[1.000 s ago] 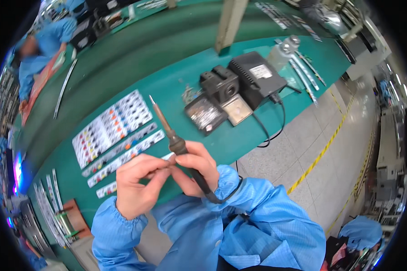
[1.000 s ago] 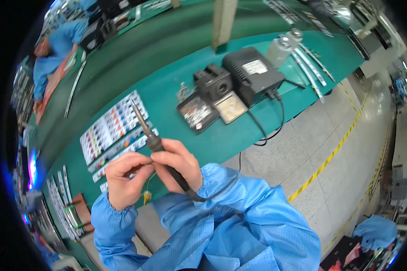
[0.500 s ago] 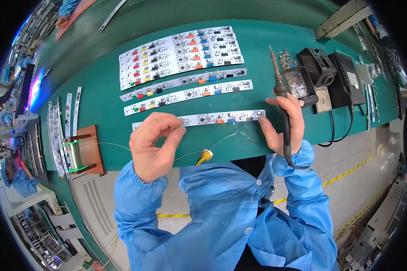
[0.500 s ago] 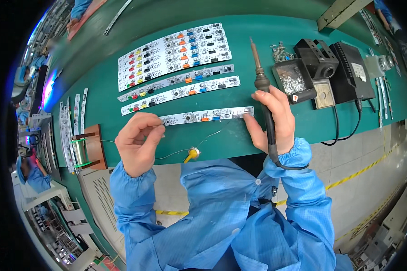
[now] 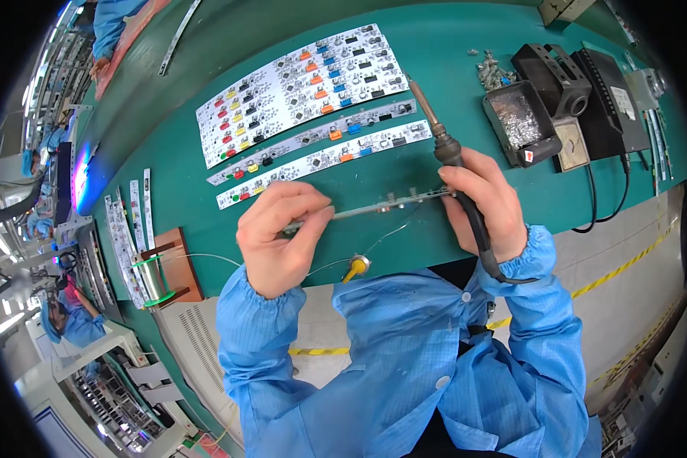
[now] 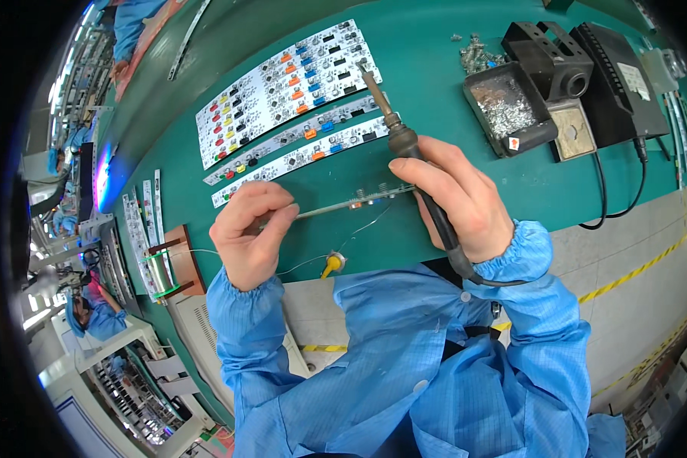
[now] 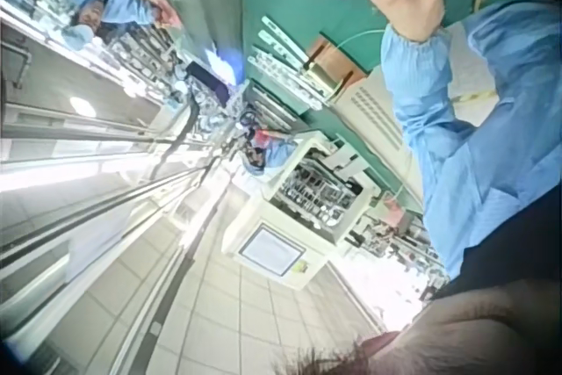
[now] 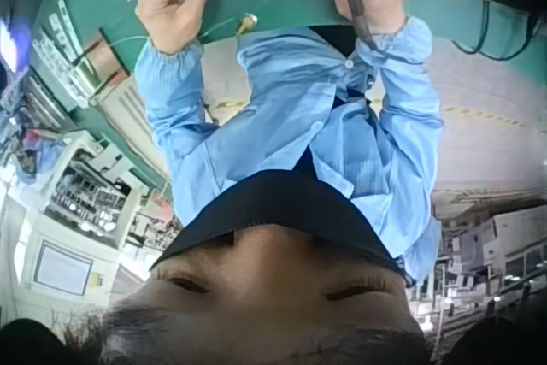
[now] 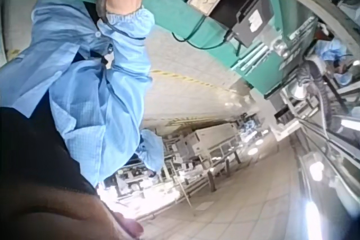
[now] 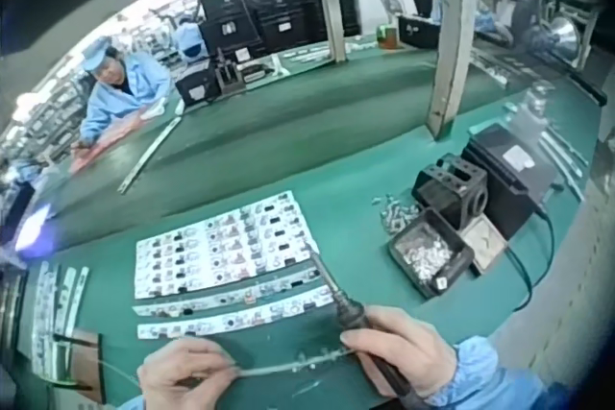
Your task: Soldering electrical components onto long LED PCB strips at a manual assembly station.
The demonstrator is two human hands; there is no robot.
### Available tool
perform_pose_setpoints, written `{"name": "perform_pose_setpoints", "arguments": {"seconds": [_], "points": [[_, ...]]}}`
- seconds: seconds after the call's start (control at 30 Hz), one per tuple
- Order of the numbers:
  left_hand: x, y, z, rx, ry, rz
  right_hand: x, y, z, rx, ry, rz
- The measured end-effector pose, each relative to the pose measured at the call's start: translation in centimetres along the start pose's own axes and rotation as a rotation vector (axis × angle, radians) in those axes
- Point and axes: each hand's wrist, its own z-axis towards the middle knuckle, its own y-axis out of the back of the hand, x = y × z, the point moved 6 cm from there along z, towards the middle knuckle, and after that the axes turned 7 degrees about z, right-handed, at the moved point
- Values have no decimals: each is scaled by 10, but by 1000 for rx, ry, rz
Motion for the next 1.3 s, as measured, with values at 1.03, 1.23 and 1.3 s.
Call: {"name": "perform_pose_setpoints", "arguments": {"seconds": [1.03,1.23,1.3], "points": [[1,-26,20,327,-8,-27,8,11,-8,75,65,17],[-7,-34,19,373,-78,49,8,9,-7,78,73,11],[-8,-37,20,398,-107,57,8,8,-8,72,72,24]]}}
